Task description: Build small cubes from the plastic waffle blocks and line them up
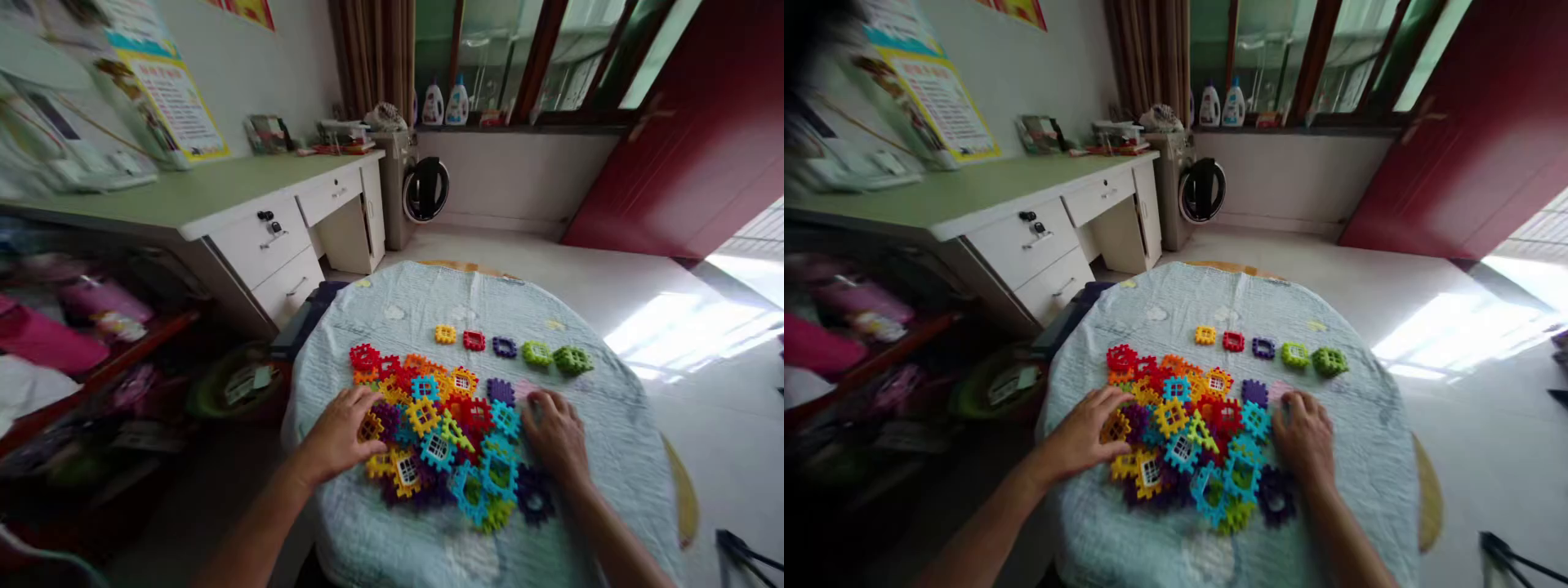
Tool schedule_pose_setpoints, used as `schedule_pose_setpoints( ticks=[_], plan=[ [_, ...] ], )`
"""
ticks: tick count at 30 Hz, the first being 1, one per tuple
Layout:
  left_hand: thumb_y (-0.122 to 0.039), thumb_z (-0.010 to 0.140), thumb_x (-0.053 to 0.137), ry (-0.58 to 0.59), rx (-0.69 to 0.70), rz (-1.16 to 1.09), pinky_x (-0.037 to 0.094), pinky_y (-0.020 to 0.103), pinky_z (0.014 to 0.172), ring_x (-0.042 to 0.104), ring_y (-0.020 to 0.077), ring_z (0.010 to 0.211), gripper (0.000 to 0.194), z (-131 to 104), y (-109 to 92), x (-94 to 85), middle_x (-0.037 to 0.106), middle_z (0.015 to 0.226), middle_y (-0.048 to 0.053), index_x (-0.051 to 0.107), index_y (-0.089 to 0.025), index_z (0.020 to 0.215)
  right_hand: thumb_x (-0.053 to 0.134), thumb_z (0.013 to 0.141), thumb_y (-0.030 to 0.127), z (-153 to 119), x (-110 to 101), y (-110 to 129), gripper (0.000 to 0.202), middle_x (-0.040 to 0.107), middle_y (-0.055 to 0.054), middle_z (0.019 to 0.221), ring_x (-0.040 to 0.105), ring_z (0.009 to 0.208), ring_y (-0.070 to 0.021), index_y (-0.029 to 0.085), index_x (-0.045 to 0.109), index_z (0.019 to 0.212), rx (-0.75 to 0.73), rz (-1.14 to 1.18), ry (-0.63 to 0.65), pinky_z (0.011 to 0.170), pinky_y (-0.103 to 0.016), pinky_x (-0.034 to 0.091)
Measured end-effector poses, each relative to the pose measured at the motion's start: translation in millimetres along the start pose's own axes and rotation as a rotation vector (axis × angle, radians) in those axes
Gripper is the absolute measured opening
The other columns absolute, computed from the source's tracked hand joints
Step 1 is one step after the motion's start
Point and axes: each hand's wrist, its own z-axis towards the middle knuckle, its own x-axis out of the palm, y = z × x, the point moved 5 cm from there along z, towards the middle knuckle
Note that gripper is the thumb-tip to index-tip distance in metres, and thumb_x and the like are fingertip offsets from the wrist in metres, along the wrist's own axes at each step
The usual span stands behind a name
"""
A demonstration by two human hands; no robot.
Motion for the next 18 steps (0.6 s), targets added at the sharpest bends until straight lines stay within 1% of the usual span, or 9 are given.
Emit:
schedule_pose_setpoints(
  ticks=[4,6,8,10,13,16,18],
  plan=[
    [-0.025,0.065,0.073,-0.021,-0.032,-0.1,0.04,0.04,0.107,0.052,0.0254,0.119,0.067,-6.0,3.8,12.6,0.054,0.125,0.007,0.053,-0.024,0.129,0.043,0.09,0.041,0.9,0.2,-1.3,0.03,0.059,-0.009,0.118,0.053,0.106,-0.0282,0.022,0.059,0.106,-0.001,0.0,-0.007,0.09,-0.043,0.042],
    [-0.018,0.066,0.069,-0.04,-0.029,-0.192,0.04,0.038,0.107,0.053,0.024,0.119,0.064,-5.6,4.8,12.7,0.055,0.125,0.006,0.054,-0.025,0.127,0.043,0.09,0.04,1.1,-0.1,-0.8,0.029,0.059,-0.009,0.117,0.053,0.106,-0.0281,0.022,0.059,0.105,-0.007,-0.002,-0.009,0.091,-0.043,0.041],
    [-0.016,0.067,0.067,-0.059,-0.035,-0.318,0.041,0.039,0.106,0.054,0.0233,0.118,0.061,-3.0,6.7,9.2,0.056,0.125,0.006,0.054,-0.025,0.125,0.044,0.089,0.039,1.2,-0.5,-0.2,0.028,0.059,-0.009,0.117,0.053,0.106,-0.0282,0.022,0.059,0.104,-0.012,-0.003,-0.012,0.091,-0.042,0.041],
    [-0.019,0.067,0.07,-0.073,-0.065,-0.511,0.043,0.039,0.104,0.056,0.0232,0.115,0.06,0.8,10.1,4.9,0.058,0.125,0.006,0.054,-0.025,0.124,0.044,0.089,0.039,1.2,-0.6,0.1,0.027,0.059,-0.008,0.117,0.053,0.106,-0.0284,0.022,0.059,0.104,-0.013,-0.004,-0.014,0.091,-0.042,0.041],
    [-0.027,0.07,0.073,-0.085,-0.125,-0.894,0.045,0.038,0.102,0.058,0.0234,0.115,0.057,7.0,14.5,1.8,0.059,0.126,0.008,0.053,-0.023,0.123,0.045,0.089,0.038,1.2,-0.2,-0.1,0.025,0.06,-0.008,0.116,0.053,0.105,-0.0283,0.022,0.059,0.103,-0.015,-0.003,-0.024,0.09,-0.042,0.041],
    [-0.033,0.077,0.069,-0.08,-0.184,-1.234,0.047,0.036,0.098,0.061,0.0219,0.11,0.051,12.8,14.4,4.4,0.063,0.121,0.009,0.053,-0.021,0.124,0.046,0.088,0.038,1.2,0.3,-0.7,0.025,0.06,-0.008,0.115,0.053,0.104,-0.028,0.022,0.059,0.102,-0.02,-0.004,-0.037,0.089,-0.042,0.041],
    [-0.033,0.077,0.068,-0.075,-0.229,-1.367,0.05,0.035,0.091,0.064,0.021,0.102,0.052,16.7,12.6,8.1,0.066,0.114,0.009,0.053,-0.02,0.125,0.047,0.088,0.037,1.3,0.5,-0.9,0.024,0.06,-0.008,0.115,0.053,0.104,-0.0278,0.022,0.059,0.103,-0.022,-0.005,-0.04,0.089,-0.042,0.041]
  ],
)
